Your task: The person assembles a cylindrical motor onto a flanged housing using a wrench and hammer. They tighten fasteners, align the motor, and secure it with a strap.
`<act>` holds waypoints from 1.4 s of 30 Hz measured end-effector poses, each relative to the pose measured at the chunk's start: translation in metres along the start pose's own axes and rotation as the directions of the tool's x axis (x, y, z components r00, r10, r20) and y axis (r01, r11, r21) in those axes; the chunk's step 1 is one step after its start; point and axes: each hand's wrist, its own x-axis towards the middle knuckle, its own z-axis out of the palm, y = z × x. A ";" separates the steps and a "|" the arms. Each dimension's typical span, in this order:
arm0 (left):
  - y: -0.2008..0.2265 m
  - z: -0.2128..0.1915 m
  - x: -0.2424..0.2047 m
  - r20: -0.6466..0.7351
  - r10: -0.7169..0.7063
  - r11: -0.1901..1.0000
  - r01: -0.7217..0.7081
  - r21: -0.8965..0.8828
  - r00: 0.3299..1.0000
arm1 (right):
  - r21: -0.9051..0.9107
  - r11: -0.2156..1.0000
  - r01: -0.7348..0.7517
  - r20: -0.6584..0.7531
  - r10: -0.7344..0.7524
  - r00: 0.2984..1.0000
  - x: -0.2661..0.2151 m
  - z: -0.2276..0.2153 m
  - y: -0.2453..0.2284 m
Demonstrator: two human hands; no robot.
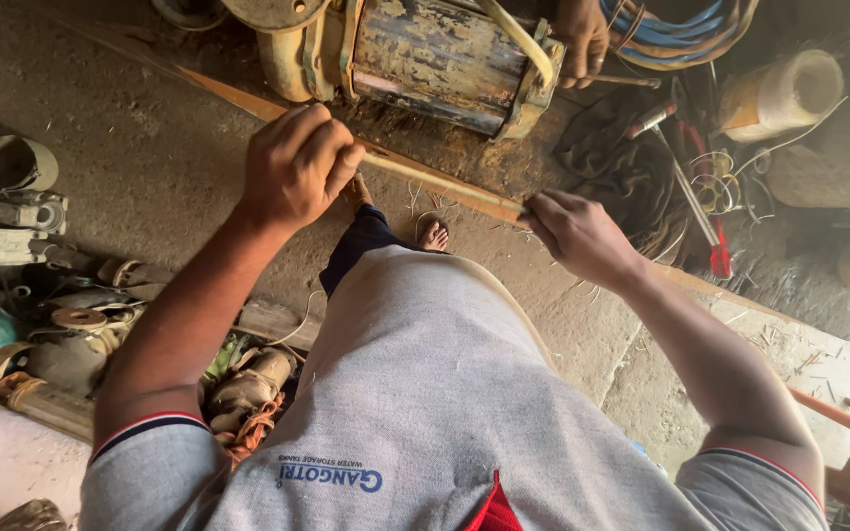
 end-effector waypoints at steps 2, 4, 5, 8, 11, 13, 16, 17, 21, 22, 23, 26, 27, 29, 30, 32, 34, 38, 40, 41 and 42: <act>0.005 0.011 0.002 -0.014 -0.036 0.999 0.035 -0.039 0.999 | -0.132 0.987 -0.094 -0.061 0.087 0.994 0.007 0.001 0.002; 0.009 0.017 0.003 -0.009 -0.095 0.990 0.094 -0.110 0.995 | -0.271 0.962 -0.036 -0.185 -0.015 0.983 0.014 0.001 0.003; 0.011 0.019 0.002 0.005 -0.136 0.978 0.135 -0.161 0.991 | -0.341 0.940 -0.013 -0.239 -0.073 0.968 0.017 -0.001 0.003; 0.012 0.020 0.000 0.032 -0.227 0.941 0.228 -0.249 0.973 | -0.379 0.916 -0.129 -0.213 0.049 0.976 0.022 -0.008 -0.001; 0.011 0.020 -0.003 0.030 -0.209 0.935 0.209 -0.286 0.977 | -0.355 0.922 -0.154 -0.396 0.001 0.918 0.021 -0.024 -0.007; 0.015 0.021 -0.008 0.030 -0.274 0.891 0.265 -0.368 0.961 | -0.225 0.969 -0.098 -0.385 0.004 0.923 0.021 -0.030 -0.012; 0.019 0.026 -0.007 0.074 -0.486 0.671 0.425 -0.607 0.871 | 0.012 0.998 -0.056 -0.442 0.055 0.895 0.031 -0.031 -0.019; 0.020 0.029 -0.005 0.112 -0.534 0.557 0.448 -0.700 0.838 | 0.098 0.994 -0.042 -0.467 0.084 0.880 0.036 -0.027 -0.021; 0.016 0.034 -0.005 0.172 -0.574 0.437 0.477 -0.763 0.801 | 0.775 0.629 0.060 -0.428 0.452 0.782 0.046 -0.008 -0.023; 0.012 0.035 -0.004 0.166 -0.562 0.488 0.487 -0.724 0.810 | 0.840 0.511 0.183 -0.445 0.456 0.771 0.049 -0.005 -0.021; 0.007 0.036 -0.003 0.161 -0.551 0.537 0.496 -0.682 0.819 | 0.876 0.376 0.301 -0.459 0.462 0.759 0.053 -0.003 -0.019; 0.006 0.037 -0.012 0.213 -0.508 0.611 0.523 -0.594 0.835 | 0.912 0.107 0.395 -0.392 0.506 0.769 0.054 0.006 -0.019; 0.008 0.038 -0.014 0.237 -0.490 0.627 0.528 -0.573 0.839 | 0.917 0.139 0.375 -0.391 0.503 0.771 0.054 0.008 -0.020; 0.011 0.036 -0.020 0.258 -0.457 0.640 0.516 -0.570 0.851 | 0.920 0.203 0.334 -0.391 0.499 0.773 0.055 0.011 -0.023; 0.011 0.034 -0.021 0.271 -0.439 0.645 0.511 -0.569 0.857 | 0.925 0.205 0.319 -0.379 0.511 0.771 0.056 0.013 -0.025; 0.012 0.027 -0.024 0.292 -0.444 0.684 0.531 -0.501 0.847 | 0.933 0.212 0.292 -0.361 0.533 0.766 0.062 0.014 -0.029; 0.010 0.022 -0.023 0.219 -0.380 0.825 0.437 -0.358 0.898 | 0.903 0.361 0.233 -0.393 0.476 0.787 0.067 0.015 -0.037; 0.022 0.020 -0.014 0.057 -0.103 0.967 0.113 -0.227 0.993 | 0.849 0.511 0.137 -0.343 0.335 0.877 0.087 0.008 -0.068; 0.024 0.020 -0.005 0.142 -0.161 0.906 0.204 -0.371 0.977 | 0.695 0.715 0.071 -0.315 0.215 0.924 0.109 -0.010 -0.081; 0.023 0.019 -0.002 0.267 -0.250 0.830 0.348 -0.435 0.931 | 0.598 0.800 0.048 -0.285 0.156 0.946 0.119 -0.021 -0.086; 0.025 0.015 -0.004 0.400 -0.324 0.729 0.495 -0.473 0.858 | 0.533 0.838 0.114 -0.291 0.056 0.955 0.126 -0.035 -0.085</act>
